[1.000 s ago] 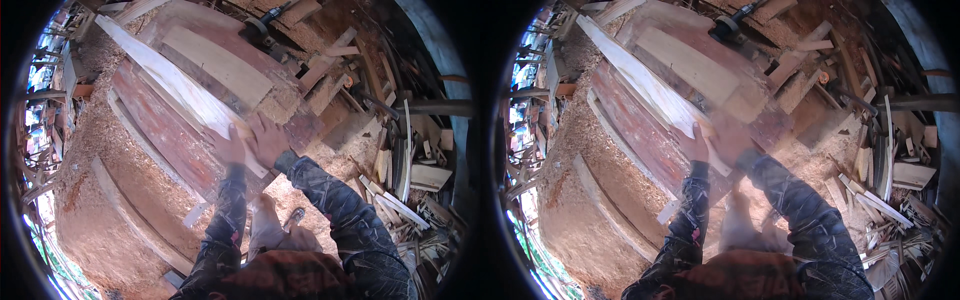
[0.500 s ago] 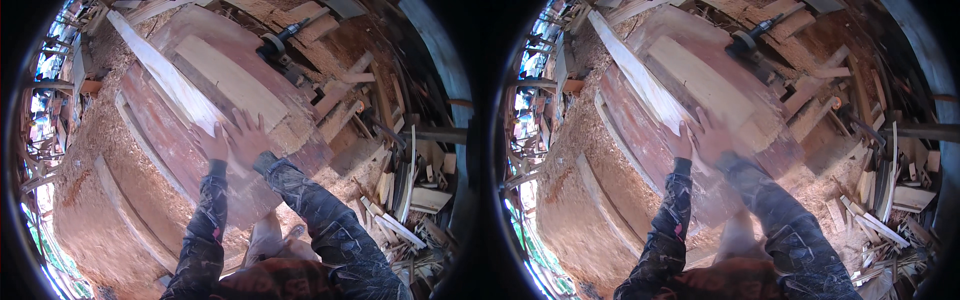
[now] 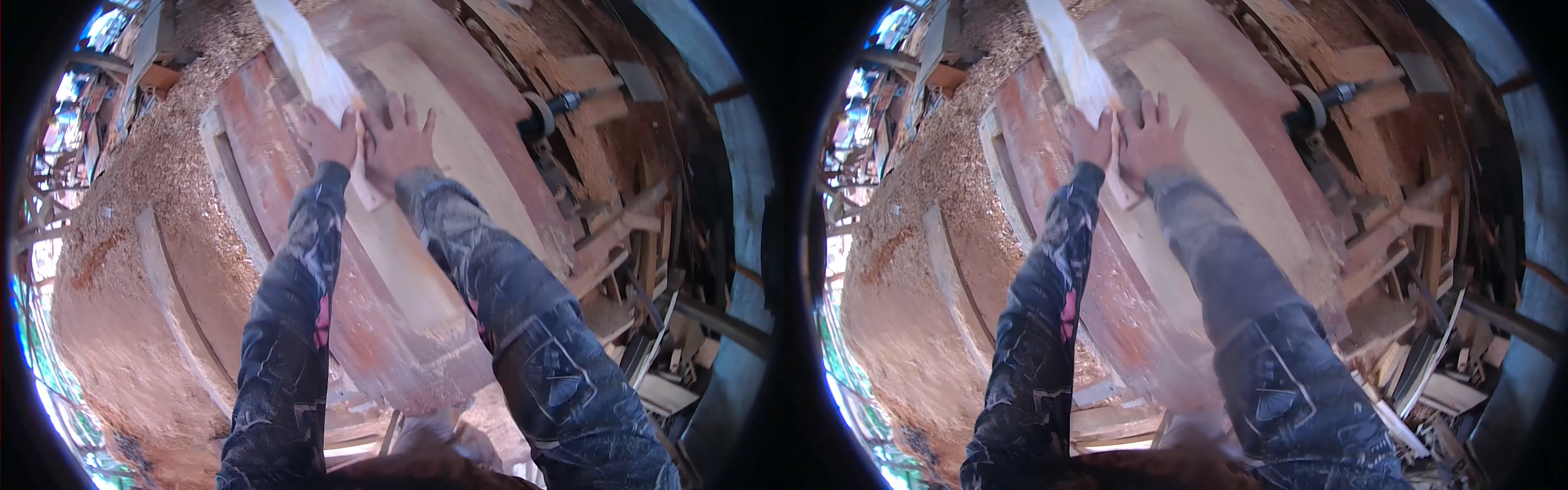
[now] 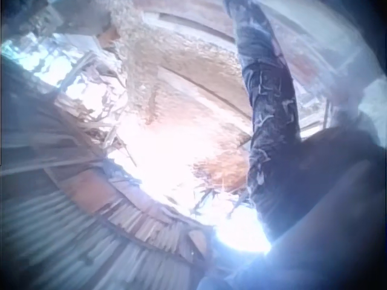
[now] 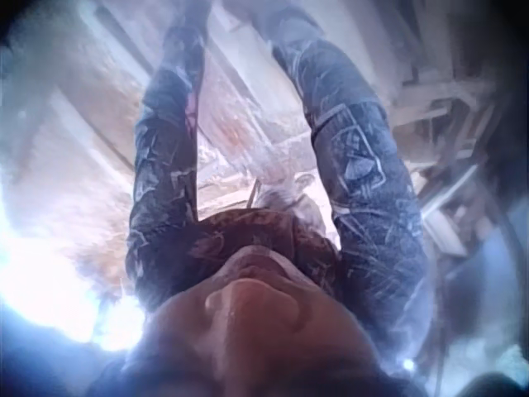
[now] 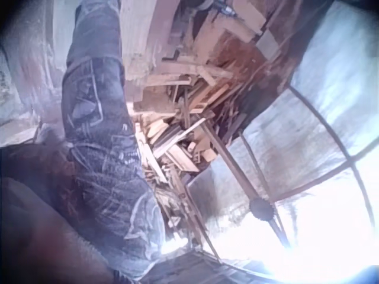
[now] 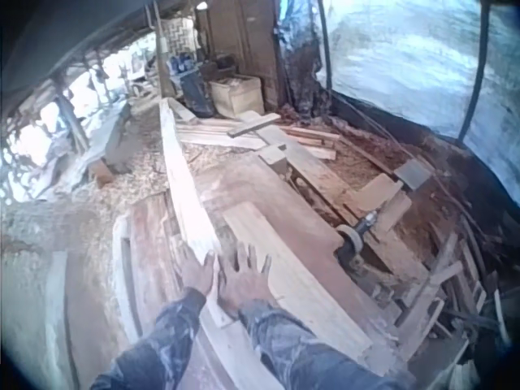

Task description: The person hammers a wooden component on a machine base and then lifts and stacks several long wooden planks across a workshop floor.

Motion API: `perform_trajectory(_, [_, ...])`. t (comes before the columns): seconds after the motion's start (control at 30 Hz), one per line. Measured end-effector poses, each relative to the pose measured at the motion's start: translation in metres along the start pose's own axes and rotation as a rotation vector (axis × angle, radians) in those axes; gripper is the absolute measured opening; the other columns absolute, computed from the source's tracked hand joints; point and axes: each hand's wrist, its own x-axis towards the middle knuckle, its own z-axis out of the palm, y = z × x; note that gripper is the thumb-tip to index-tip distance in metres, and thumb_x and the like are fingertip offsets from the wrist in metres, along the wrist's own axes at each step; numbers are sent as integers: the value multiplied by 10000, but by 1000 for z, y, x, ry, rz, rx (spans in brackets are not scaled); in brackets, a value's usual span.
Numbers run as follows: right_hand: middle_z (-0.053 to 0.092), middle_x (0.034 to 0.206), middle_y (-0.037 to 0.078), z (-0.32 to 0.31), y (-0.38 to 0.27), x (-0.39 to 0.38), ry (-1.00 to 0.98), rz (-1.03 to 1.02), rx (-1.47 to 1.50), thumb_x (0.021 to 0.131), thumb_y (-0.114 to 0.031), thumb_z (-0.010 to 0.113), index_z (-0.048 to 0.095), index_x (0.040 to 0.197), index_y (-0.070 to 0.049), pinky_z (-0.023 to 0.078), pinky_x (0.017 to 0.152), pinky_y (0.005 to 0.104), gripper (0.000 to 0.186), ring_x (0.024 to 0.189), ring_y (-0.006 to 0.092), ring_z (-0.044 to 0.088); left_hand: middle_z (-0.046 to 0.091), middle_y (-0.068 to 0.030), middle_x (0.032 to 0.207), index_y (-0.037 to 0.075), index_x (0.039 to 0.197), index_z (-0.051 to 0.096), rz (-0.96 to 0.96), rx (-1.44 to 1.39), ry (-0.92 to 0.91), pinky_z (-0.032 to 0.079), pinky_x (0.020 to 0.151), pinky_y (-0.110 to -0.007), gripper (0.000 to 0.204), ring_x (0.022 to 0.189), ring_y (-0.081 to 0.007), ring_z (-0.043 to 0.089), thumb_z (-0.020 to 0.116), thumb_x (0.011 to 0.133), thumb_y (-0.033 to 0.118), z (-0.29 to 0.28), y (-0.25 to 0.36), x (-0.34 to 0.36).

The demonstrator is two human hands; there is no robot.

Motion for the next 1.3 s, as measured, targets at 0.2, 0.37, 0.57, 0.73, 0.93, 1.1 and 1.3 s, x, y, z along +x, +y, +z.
perform_trajectory(0.2, [293, 1497, 124, 53, 5, 141, -32, 55, -173, 899, -413, 402, 560, 1272, -240, 126, 1063, 683, 441, 1379, 373, 233, 171, -181, 1538, 29, 1457, 243, 168, -175, 98, 92, 1127, -541, 620, 1425, -387, 88, 433, 963, 352, -65, -38, 12])
perform_trajectory(0.37, [267, 1519, 110, 44, -31, 175, -72, 62, -246, 883, -492, 409, 537, 1310, -276, 144, 1092, 628, 495, 1366, 385, 278, 98, -181, 1554, 115, 1487, 208, -246, 330, -89, -17, 1090, -628, 642, 1445, -341, 34, 427, 932, 350, -96, -150, -134])
perform_trajectory(0.57, [337, 1478, 147, 15, -60, 202, -413, -24, -143, 890, -547, 388, 531, 1316, -156, 272, 1084, 458, 595, 1342, 350, 329, 271, -230, 1475, 85, 1466, 258, -233, 293, -15, 111, 1130, -534, 604, 1385, -389, 217, 413, 944, 348, -96, -180, -173])
perform_trajectory(0.73, [518, 1325, 187, 75, -29, 230, -588, 234, -138, 910, -514, 420, 485, 1311, -3, 345, 1034, 420, 653, 1174, 372, 510, 340, -244, 1416, 85, 1457, 275, -302, 214, -18, 142, 1117, -552, 596, 1354, -397, 276, 433, 938, 330, -113, -181, -172])
perform_trajectory(0.93, [599, 1213, 172, 76, 13, 246, -521, -351, -28, 929, -488, 407, 486, 1322, -36, 378, 1002, 388, 605, 1103, 341, 566, 353, -241, 1407, 109, 1463, 263, -297, 77, -87, 214, 1073, -603, 604, 1328, -410, 317, 443, 933, 337, -93, -169, -180])
perform_trajectory(1.1, [621, 1160, 190, -2, -198, 174, -684, -531, -681, 931, -298, 452, 618, 1171, -35, 436, 918, 468, 393, 1057, 320, 601, 369, -236, 1399, 127, 1469, 248, -296, 114, -17, 246, 1052, -610, 604, 1324, -412, 322, 424, 945, 369, -119, -186, -184])
perform_trajectory(1.3, [711, 950, 47, -108, -225, 9, -302, -210, -796, 847, -258, 547, 737, 972, -164, 532, 708, 452, 246, 936, 248, 673, 380, -218, 1414, 143, 1450, 298, -244, 166, -174, 267, 1040, -599, 603, 1332, -390, 331, 444, 933, 416, -89, -149, -215])
